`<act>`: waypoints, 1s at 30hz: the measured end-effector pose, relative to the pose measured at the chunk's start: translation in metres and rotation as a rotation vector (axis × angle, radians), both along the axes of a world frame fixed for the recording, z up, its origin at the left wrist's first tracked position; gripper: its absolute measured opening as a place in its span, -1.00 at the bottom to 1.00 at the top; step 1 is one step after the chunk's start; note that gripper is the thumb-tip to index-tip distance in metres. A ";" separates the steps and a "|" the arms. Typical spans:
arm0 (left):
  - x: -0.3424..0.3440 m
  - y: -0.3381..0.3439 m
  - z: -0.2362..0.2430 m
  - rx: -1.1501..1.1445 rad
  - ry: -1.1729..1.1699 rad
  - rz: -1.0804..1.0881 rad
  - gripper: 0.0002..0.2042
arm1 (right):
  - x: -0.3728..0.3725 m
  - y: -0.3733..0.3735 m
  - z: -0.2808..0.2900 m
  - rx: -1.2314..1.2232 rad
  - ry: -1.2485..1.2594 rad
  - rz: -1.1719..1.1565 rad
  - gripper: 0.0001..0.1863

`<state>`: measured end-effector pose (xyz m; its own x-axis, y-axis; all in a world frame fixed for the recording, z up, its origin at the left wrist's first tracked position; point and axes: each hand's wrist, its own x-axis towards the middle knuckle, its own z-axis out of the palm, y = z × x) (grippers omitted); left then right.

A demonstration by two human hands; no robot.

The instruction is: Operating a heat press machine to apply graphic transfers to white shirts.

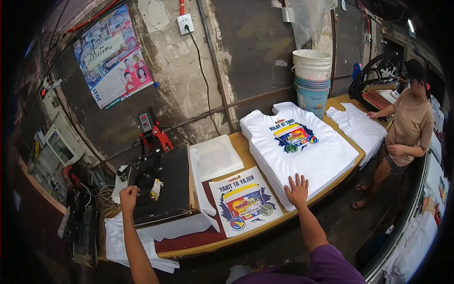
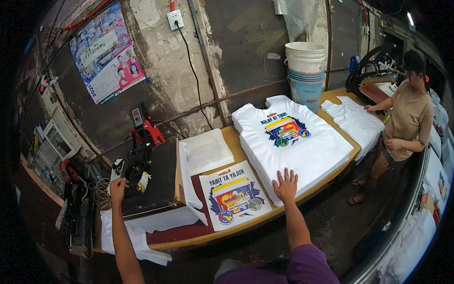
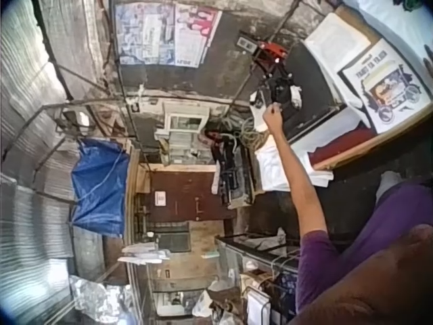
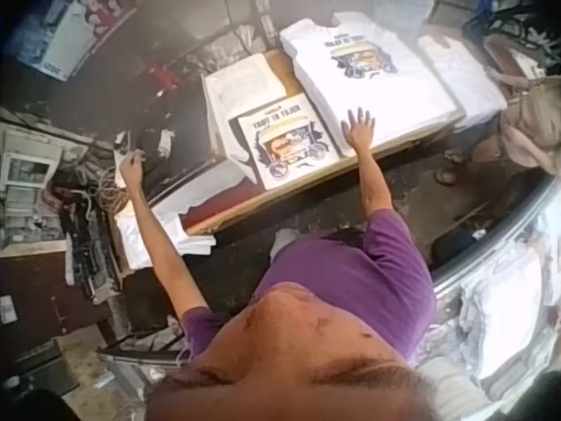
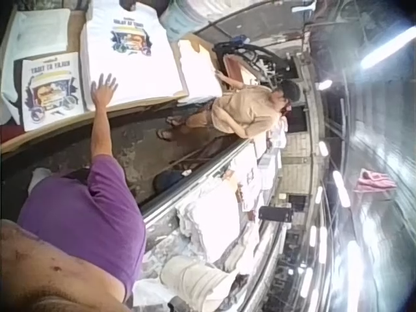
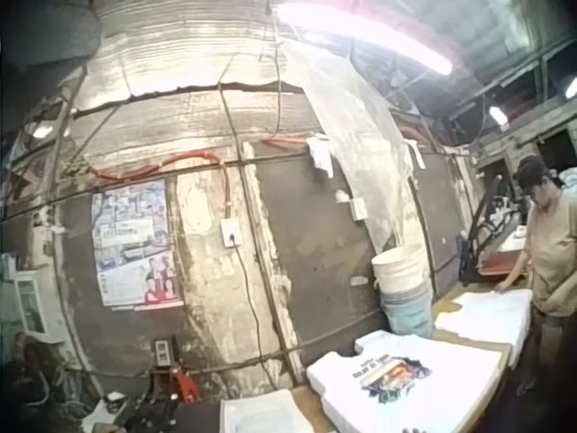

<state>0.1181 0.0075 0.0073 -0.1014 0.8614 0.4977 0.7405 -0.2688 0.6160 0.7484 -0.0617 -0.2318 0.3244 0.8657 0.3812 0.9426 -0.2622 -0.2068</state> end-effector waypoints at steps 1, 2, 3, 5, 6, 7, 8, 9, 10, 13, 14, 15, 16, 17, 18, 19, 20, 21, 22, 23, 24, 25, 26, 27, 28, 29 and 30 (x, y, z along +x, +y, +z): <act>0.004 0.000 -0.001 -0.011 -0.005 -0.001 -0.75 | 0.000 -0.001 0.001 0.000 -0.001 0.000 -0.42; 0.008 -0.003 0.003 -0.033 -0.001 0.013 -0.75 | 0.000 -0.002 0.003 -0.008 0.005 -0.003 -0.42; 0.007 -0.001 0.001 -0.033 -0.002 0.013 -0.75 | 0.000 -0.003 0.003 -0.016 0.011 -0.006 -0.42; 0.006 -0.001 0.001 -0.027 0.000 0.007 -0.75 | 0.001 -0.003 0.003 -0.014 0.007 -0.008 -0.42; 0.006 -0.001 0.001 -0.027 0.000 0.008 -0.75 | 0.002 -0.003 0.002 -0.013 0.004 -0.010 -0.42; 0.008 -0.002 0.003 -0.024 0.018 0.014 -0.75 | 0.001 -0.003 0.002 -0.013 0.004 -0.010 -0.42; 0.008 -0.003 0.004 -0.020 0.036 0.019 -0.75 | 0.001 -0.003 0.002 -0.012 0.006 -0.011 -0.42; 0.008 -0.002 0.003 -0.021 0.037 0.019 -0.75 | 0.001 -0.003 0.002 -0.012 0.007 -0.012 -0.42; 0.008 -0.002 0.002 -0.005 0.031 0.013 -0.75 | 0.001 -0.002 0.001 -0.012 0.008 -0.011 -0.42; 0.005 -0.002 0.002 -0.006 0.034 0.008 -0.75 | 0.002 -0.002 -0.001 0.025 -0.019 -0.008 -0.44; 0.005 -0.002 0.003 -0.022 0.043 0.008 -0.75 | 0.002 -0.002 -0.001 0.008 -0.011 -0.009 -0.43; 0.005 -0.001 0.002 -0.023 0.042 0.009 -0.75 | 0.003 -0.002 -0.001 -0.009 -0.002 -0.011 -0.42; 0.006 -0.002 0.002 -0.017 0.038 0.008 -0.75 | 0.002 -0.003 0.000 -0.010 -0.003 -0.010 -0.42; 0.007 -0.002 0.002 -0.011 0.033 0.008 -0.75 | 0.002 -0.003 0.000 0.003 -0.008 -0.008 -0.43; 0.006 0.000 0.000 -0.012 0.032 0.009 -0.75 | 0.001 -0.003 0.001 0.015 -0.013 -0.006 -0.44; 0.003 0.001 -0.001 -0.015 0.022 0.011 -0.75 | 0.001 -0.003 0.001 0.015 -0.013 -0.005 -0.44; 0.002 0.002 -0.003 -0.017 0.012 0.013 -0.75 | 0.001 -0.002 0.000 0.019 -0.014 -0.004 -0.44; 0.000 0.003 -0.004 -0.017 0.011 0.015 -0.75 | 0.001 -0.001 0.000 0.023 -0.015 -0.003 -0.44; 0.000 0.004 -0.005 -0.008 -0.001 0.006 -0.75 | 0.001 -0.001 0.001 0.023 -0.016 -0.002 -0.44; 0.000 0.004 -0.005 0.002 -0.013 -0.003 -0.75 | 0.000 -0.001 0.002 -0.008 -0.007 -0.010 -0.43; -0.001 0.004 -0.006 0.003 -0.014 -0.002 -0.75 | 0.000 0.000 0.003 -0.039 0.003 -0.017 -0.42; 0.001 0.004 -0.005 0.008 -0.008 -0.002 -0.75 | 0.000 -0.001 0.003 -0.039 0.002 -0.017 -0.42; 0.003 0.003 -0.004 0.014 -0.002 -0.002 -0.75 | 0.000 -0.001 0.003 -0.044 0.005 -0.020 -0.42; 0.004 0.003 -0.002 0.016 -0.003 -0.002 -0.75 | 0.000 0.000 0.004 -0.048 0.007 -0.022 -0.42; 0.006 0.000 0.002 -0.002 0.023 0.008 -0.75 | 0.000 -0.001 0.004 -0.046 0.008 -0.022 -0.42; 0.006 -0.002 0.004 -0.019 0.049 0.018 -0.75 | 0.001 -0.002 0.004 -0.038 0.005 -0.020 -0.42; 0.006 -0.003 0.006 -0.015 0.049 0.018 -0.75 | 0.002 -0.002 0.004 -0.029 0.003 -0.017 -0.42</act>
<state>0.1245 0.0046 0.0129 -0.0924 0.8672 0.4893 0.7746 -0.2462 0.5825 0.7502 -0.0638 -0.2280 0.3407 0.8707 0.3546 0.9372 -0.2846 -0.2016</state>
